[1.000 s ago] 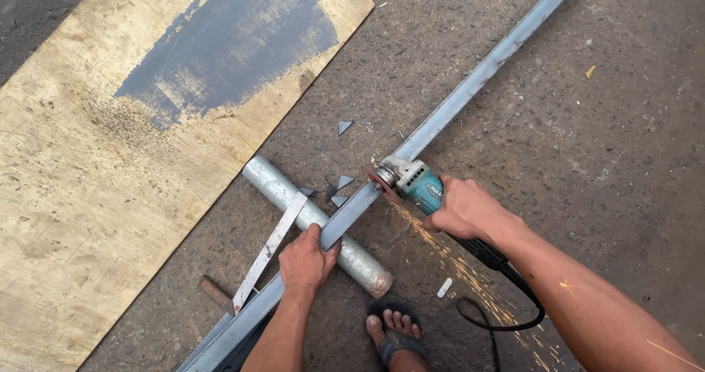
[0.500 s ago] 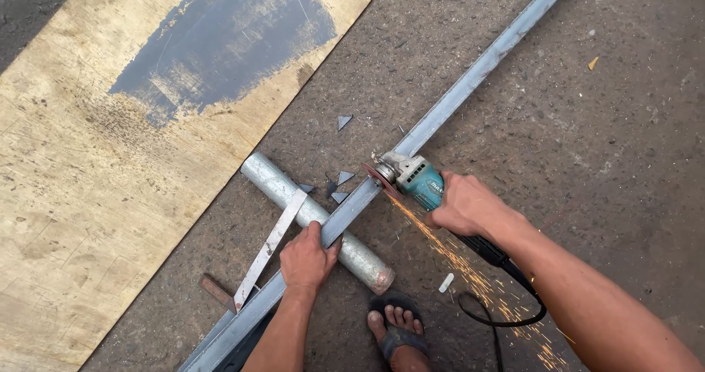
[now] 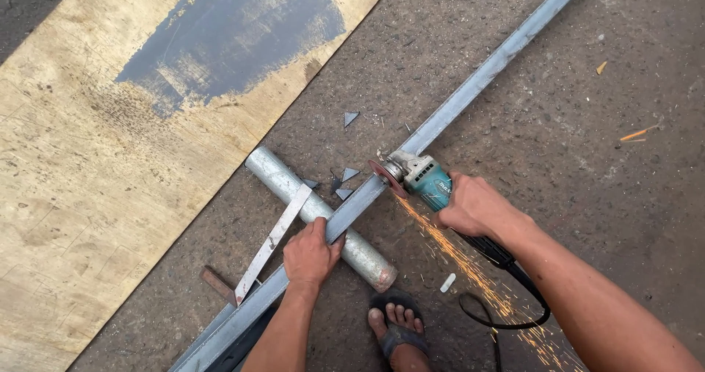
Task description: Using a handheld angle grinder to cut metal square tubing and measuring the pieces with a metal ruler.
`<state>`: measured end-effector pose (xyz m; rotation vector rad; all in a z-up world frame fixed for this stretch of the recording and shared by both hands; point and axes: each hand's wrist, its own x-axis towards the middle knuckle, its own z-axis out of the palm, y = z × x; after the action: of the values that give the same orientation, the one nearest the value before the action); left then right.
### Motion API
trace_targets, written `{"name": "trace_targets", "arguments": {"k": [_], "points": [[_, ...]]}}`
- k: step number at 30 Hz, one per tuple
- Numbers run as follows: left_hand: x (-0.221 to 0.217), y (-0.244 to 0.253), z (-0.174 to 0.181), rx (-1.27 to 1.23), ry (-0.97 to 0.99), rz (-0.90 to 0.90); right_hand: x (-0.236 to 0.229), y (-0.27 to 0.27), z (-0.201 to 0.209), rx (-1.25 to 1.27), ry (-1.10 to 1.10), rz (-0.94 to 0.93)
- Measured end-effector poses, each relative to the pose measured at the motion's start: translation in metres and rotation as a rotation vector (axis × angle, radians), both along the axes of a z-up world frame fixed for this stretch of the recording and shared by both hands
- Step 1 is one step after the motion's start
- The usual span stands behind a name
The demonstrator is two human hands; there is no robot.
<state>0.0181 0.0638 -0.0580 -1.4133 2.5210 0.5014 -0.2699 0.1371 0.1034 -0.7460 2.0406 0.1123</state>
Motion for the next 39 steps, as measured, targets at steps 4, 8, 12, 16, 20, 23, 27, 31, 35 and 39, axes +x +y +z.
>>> {"name": "trace_targets", "arguments": {"k": [4,8,12,16,20,23,27,31,35,39], "points": [[0.001,0.000,-0.005,-0.002,0.020,0.008,0.007,-0.007,0.027,0.032,-0.003,0.001],[0.002,0.001,-0.006,-0.019,0.032,0.008,0.012,-0.017,0.043,0.079,-0.008,-0.022],[0.003,0.003,-0.011,-0.055,0.044,0.005,0.008,-0.013,0.028,0.082,0.002,-0.005],[0.005,0.003,-0.020,-0.067,0.071,0.010,0.007,-0.014,0.030,0.110,0.002,0.013],[0.005,0.003,-0.018,-0.051,0.065,0.012,0.006,-0.009,0.022,0.102,0.012,0.019],[0.003,0.003,-0.014,-0.027,0.055,0.017,0.003,-0.007,0.019,0.101,0.015,0.030],[0.004,0.002,-0.013,-0.008,0.052,0.021,0.007,-0.012,0.028,0.082,0.020,0.022],[0.002,0.001,-0.009,-0.008,0.046,0.023,0.006,-0.010,0.027,0.086,0.007,0.010],[0.004,0.002,-0.010,-0.026,0.071,0.026,-0.003,-0.002,0.003,0.069,0.038,0.044],[0.005,0.004,-0.019,-0.086,0.086,0.027,0.004,-0.009,0.010,0.033,0.052,0.049]]}}
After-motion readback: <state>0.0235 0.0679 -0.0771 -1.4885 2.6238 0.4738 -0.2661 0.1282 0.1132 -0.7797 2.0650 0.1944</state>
